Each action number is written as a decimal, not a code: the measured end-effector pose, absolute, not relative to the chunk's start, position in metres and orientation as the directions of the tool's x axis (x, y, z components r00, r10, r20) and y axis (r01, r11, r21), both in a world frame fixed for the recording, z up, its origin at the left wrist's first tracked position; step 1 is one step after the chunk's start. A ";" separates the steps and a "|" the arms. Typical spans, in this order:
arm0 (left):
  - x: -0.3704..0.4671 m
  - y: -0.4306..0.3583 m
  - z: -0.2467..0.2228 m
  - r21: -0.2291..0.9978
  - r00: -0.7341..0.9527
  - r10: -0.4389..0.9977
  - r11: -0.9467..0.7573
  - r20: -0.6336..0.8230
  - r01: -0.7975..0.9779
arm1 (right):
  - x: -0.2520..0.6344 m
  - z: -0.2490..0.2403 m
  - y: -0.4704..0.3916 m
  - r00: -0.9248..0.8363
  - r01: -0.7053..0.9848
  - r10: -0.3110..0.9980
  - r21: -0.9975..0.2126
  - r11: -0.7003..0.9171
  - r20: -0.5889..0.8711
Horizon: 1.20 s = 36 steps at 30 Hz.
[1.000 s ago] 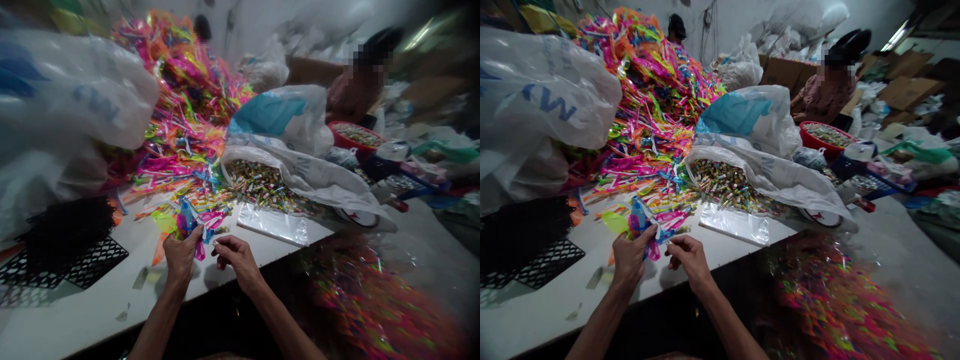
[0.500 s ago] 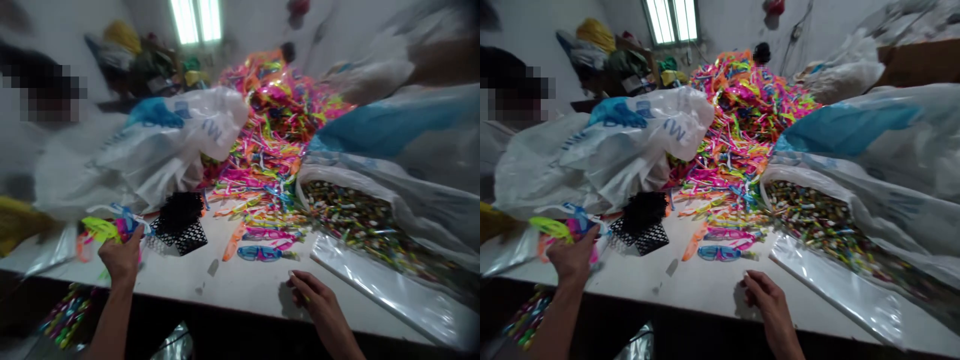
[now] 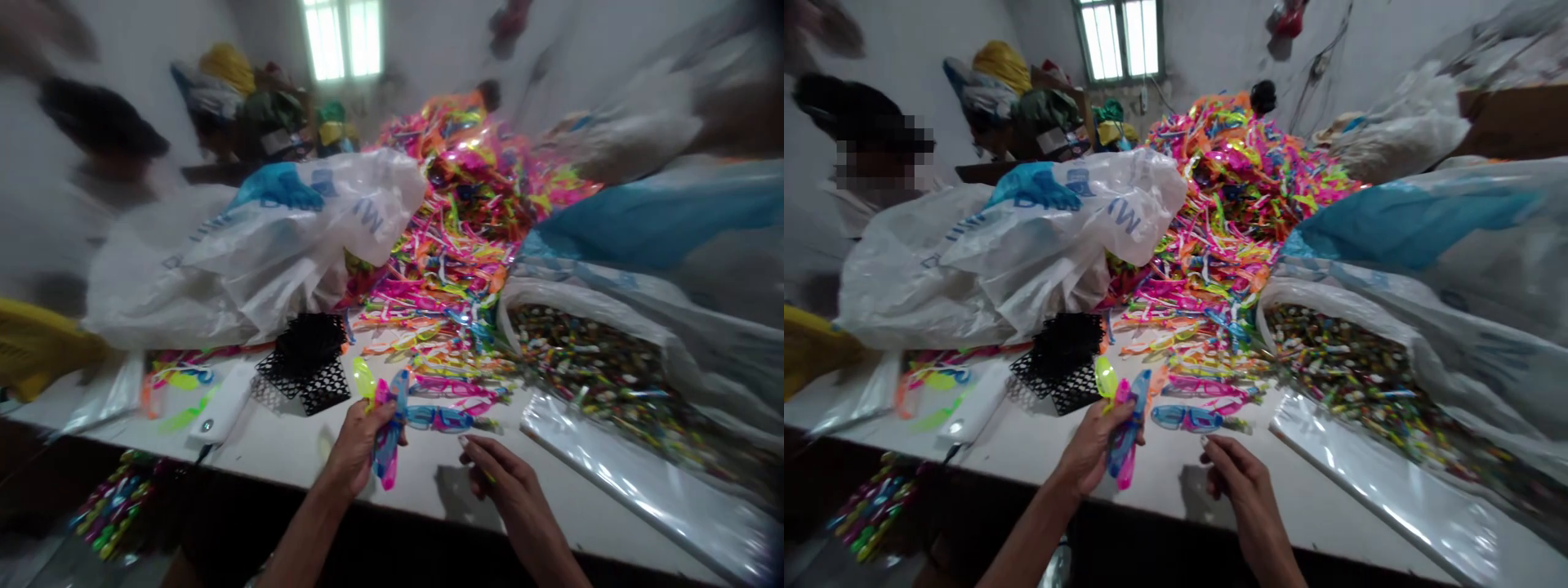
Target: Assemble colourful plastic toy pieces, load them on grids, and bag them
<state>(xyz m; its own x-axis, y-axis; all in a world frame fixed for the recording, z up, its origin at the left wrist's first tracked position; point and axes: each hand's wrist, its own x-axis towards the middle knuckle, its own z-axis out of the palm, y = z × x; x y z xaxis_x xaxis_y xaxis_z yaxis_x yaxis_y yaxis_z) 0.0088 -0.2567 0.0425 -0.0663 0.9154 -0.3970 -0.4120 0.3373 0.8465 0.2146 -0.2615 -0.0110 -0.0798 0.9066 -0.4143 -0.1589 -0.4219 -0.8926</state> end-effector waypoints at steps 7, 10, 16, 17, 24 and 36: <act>0.061 -0.238 0.018 0.779 0.118 0.874 0.476 -0.472 -0.408 | 0.226 0.011 -0.241 -0.077 -0.296 0.953 -0.906 -0.302 -0.292; 0.066 -0.234 0.013 0.802 0.165 0.859 0.511 -0.484 -0.311 | 0.232 0.017 -0.230 -0.053 -0.341 0.961 -0.899 -0.273 -0.272; 0.077 -0.233 0.011 0.959 0.013 0.963 0.268 -0.271 0.095 | 0.233 0.016 -0.224 -0.097 -0.383 0.968 -0.889 -0.251 -0.232; 0.079 -0.233 0.012 0.962 0.017 0.970 0.238 -0.242 0.136 | 0.232 0.015 -0.225 -0.108 -0.386 0.968 -0.888 -0.249 -0.225; 0.083 -0.226 0.014 0.968 -0.018 0.999 0.037 -0.034 0.249 | 0.231 0.020 -0.228 -0.109 -0.349 0.972 -0.908 -0.232 -0.207; 0.069 -0.225 -0.002 0.534 0.342 0.814 -0.570 0.469 0.624 | 0.240 0.042 -0.221 -0.151 -0.141 0.985 -0.984 -0.109 -0.087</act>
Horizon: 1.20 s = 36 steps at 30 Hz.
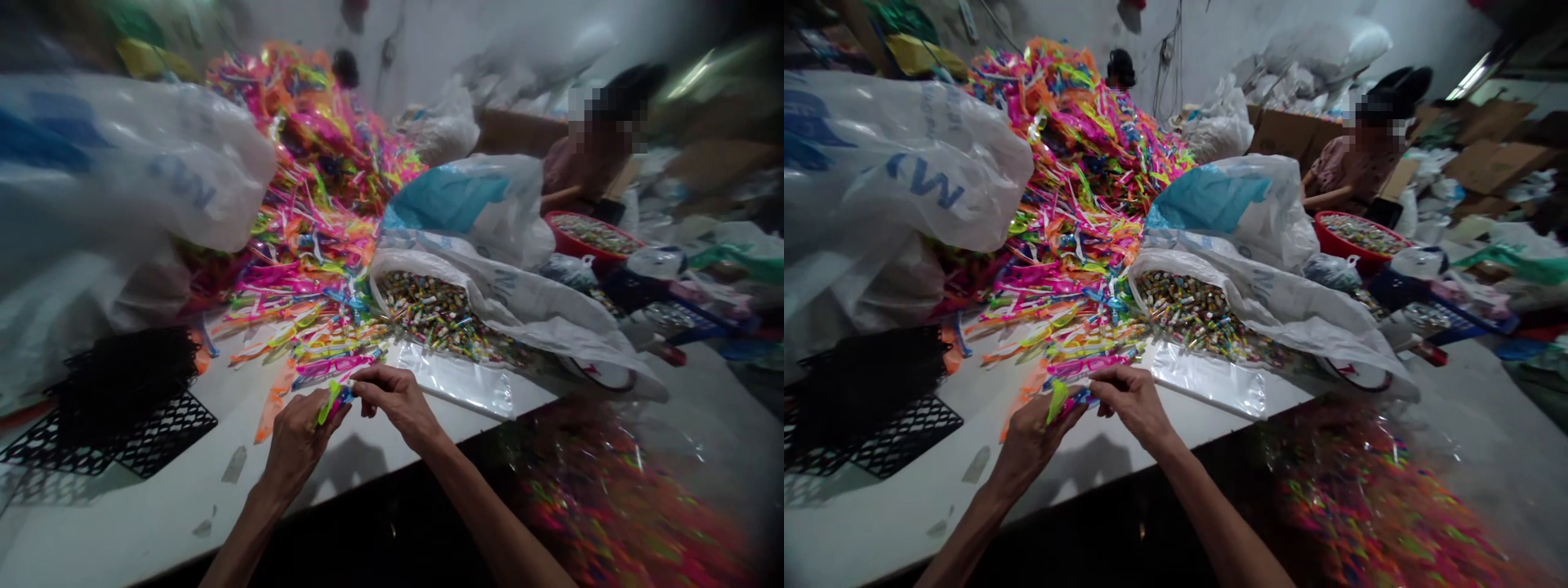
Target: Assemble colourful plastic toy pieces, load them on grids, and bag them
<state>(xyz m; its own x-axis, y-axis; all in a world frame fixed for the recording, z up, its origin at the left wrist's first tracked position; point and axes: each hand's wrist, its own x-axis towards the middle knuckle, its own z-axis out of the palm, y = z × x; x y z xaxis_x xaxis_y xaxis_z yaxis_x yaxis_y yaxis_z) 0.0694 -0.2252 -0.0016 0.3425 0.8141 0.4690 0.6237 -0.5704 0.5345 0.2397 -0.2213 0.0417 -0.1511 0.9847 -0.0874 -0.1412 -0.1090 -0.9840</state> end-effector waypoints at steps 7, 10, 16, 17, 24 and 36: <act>0.067 -0.226 0.000 0.556 0.385 0.836 -0.548 0.390 0.625 | 0.249 0.038 -0.221 -0.212 -0.064 0.975 -0.995 -0.076 -0.061; 0.067 -0.227 -0.002 0.555 0.403 0.852 -0.523 0.332 0.647 | 0.249 0.037 -0.221 -0.191 -0.037 0.981 -0.998 -0.044 -0.036; 0.067 -0.226 -0.001 0.591 0.409 0.888 -0.448 0.209 0.671 | 0.248 0.038 -0.221 -0.137 0.056 0.988 -0.995 0.079 0.070; 0.067 -0.226 0.000 0.609 0.405 0.897 -0.423 0.177 0.671 | 0.249 0.038 -0.222 -0.150 0.076 0.985 -0.992 0.099 0.087; 0.066 -0.228 -0.004 0.711 0.377 0.926 -0.283 0.027 0.644 | 0.257 0.034 -0.222 -0.283 0.198 0.959 -0.979 0.045 -0.013; 0.066 -0.228 -0.013 0.687 0.417 0.908 -0.281 -0.036 0.671 | 0.257 0.028 -0.224 -0.369 0.306 0.925 -0.927 0.214 0.092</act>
